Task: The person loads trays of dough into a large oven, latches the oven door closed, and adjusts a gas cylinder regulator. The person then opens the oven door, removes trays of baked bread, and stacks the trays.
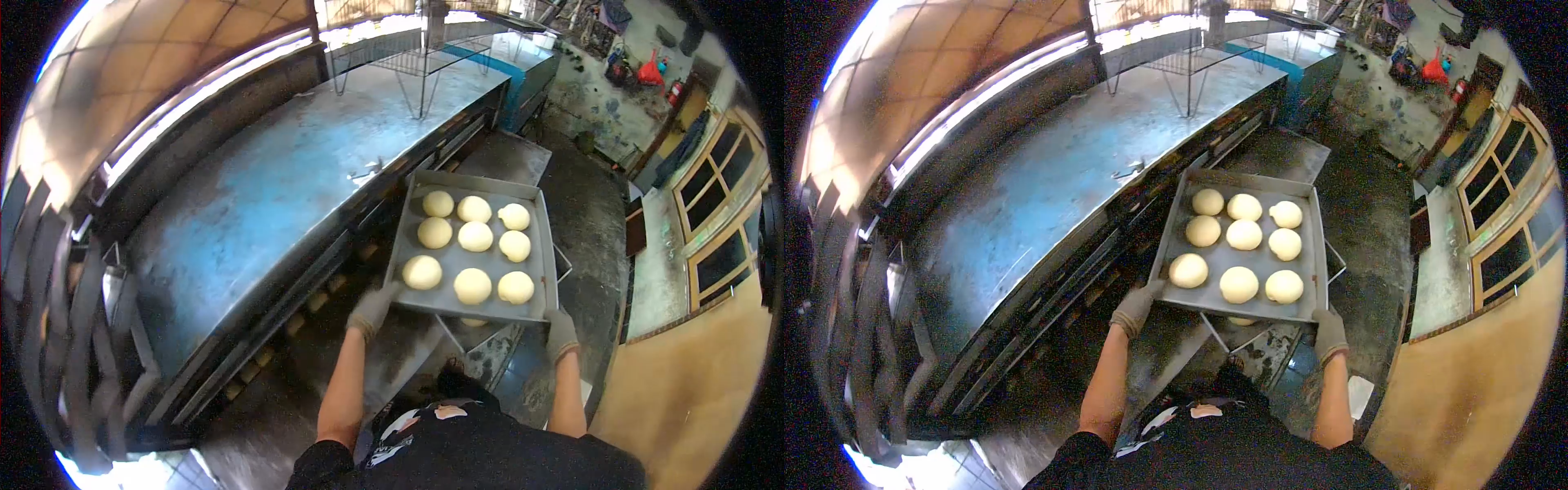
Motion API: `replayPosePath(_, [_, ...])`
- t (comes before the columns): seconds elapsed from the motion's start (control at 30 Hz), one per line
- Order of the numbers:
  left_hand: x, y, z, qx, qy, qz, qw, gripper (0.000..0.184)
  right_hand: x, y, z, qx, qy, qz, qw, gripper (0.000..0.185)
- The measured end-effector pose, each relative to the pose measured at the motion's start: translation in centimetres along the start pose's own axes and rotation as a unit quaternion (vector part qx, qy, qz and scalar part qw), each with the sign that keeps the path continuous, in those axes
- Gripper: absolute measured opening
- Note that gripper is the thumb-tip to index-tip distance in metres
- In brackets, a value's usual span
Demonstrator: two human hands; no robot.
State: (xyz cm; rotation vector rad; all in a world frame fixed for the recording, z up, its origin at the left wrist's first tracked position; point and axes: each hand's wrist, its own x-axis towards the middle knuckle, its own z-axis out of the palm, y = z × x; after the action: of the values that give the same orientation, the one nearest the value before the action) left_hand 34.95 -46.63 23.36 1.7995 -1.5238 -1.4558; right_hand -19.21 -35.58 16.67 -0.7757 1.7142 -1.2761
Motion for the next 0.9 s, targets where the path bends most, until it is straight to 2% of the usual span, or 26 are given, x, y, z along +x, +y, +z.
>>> replayPosePath(0.03, [0.3,0.3,0.4,-0.022,-0.015,0.015,1.0,0.078,-0.6,-0.5,0.8,-0.002,0.001,-0.053,0.999,0.047])
replayPosePath(0.07, [0.5,0.0,1.4,-0.101,0.018,0.057,0.993,0.078,-1.5,-1.8,1.3,0.001,0.002,-0.059,0.998,0.047])
replayPosePath(0.1, [0.7,-0.6,2.5,-0.179,0.052,0.099,0.978,0.08,-3.2,-4.2,1.9,0.045,0.047,-0.048,0.997,0.047])
replayPosePath(0.13, [-0.5,-0.4,3.5,-0.205,0.065,0.125,0.968,0.084,-4.1,-6.3,1.5,0.088,0.089,-0.033,0.992,0.046])
replayPosePath(0.17, [-3.3,1.0,4.3,-0.233,0.08,0.146,0.958,0.089,-4.1,-7.6,0.0,0.06,0.073,-0.051,0.994,0.045])
replayPosePath(0.23, [-10.6,7.0,5.2,-0.278,0.039,0.022,0.96,0.096,-3.5,-11.3,-2.1,0.03,0.042,-0.06,0.997,0.044])
replayPosePath(0.27, [-11.6,7.5,6.4,-0.28,0.05,0.01,0.959,0.096,-3.2,-14.0,-2.5,0.05,0.021,-0.009,0.998,0.044])
replayPosePath(0.3, [-12.6,7.6,8.2,-0.222,0.097,0.008,0.97,0.097,-1.7,-15.6,-2.8,0.068,-0.001,0.044,0.997,0.044])
replayPosePath(0.33, [-13.0,7.8,10.1,-0.162,0.142,0.002,0.977,0.099,1.5,-15.5,-3.2,0.06,-0.015,0.056,0.996,0.044])
replayPosePath(0.37, [-12.6,8.4,12.4,-0.253,0.161,0.004,0.954,0.1,5.4,-15.1,-3.8,0.012,-0.078,0.004,0.997,0.055])
replayPosePath(0.43, [-10.7,11.4,15.0,-0.3,0.222,-0.019,0.927,0.099,11.8,-17.4,-1.5,0.008,-0.156,-0.03,0.987,0.064])
replayPosePath(0.5, [-7.7,14.3,17.4,-0.374,0.32,0.002,0.87,0.096,18.6,-19.6,2.5,0.008,-0.214,-0.044,0.976,0.062])
replayPosePath(0.57, [-4.9,16.0,18.0,-0.362,0.361,-0.011,0.859,0.094,26.4,-19.6,5.5,0.017,-0.272,-0.053,0.961,0.061])
replayPosePath(0.6, [-3.2,16.3,17.6,-0.343,0.378,-0.008,0.86,0.092,31.4,-18.6,6.9,-0.041,-0.327,-0.106,0.938,0.061])
replayPosePath(0.63, [-0.7,15.4,18.0,-0.356,0.417,0.031,0.836,0.087,34.5,-18.5,9.3,-0.085,-0.353,-0.118,0.924,0.061])
replayPosePath(0.67, [0.7,16.0,17.4,-0.351,0.43,0.026,0.832,0.087,37.2,-18.7,11.9,-0.127,-0.378,-0.133,0.907,0.06])
replayPosePath(0.73, [3.6,17.2,16.1,-0.4,0.445,0.069,0.798,0.08,41.3,-19.3,16.8,-0.162,-0.392,-0.107,0.899,0.059])
replayPosePath(0.8, [6.4,15.9,14.2,-0.377,0.466,0.059,0.798,0.08,43.0,-20.4,22.1,0.023,-0.394,-0.087,0.915,0.06])
replayPosePath(0.9, [7.0,16.4,13.2,-0.338,0.49,0.049,0.802,0.078,44.3,-22.7,27.3,0.015,-0.4,-0.103,0.911,0.063])
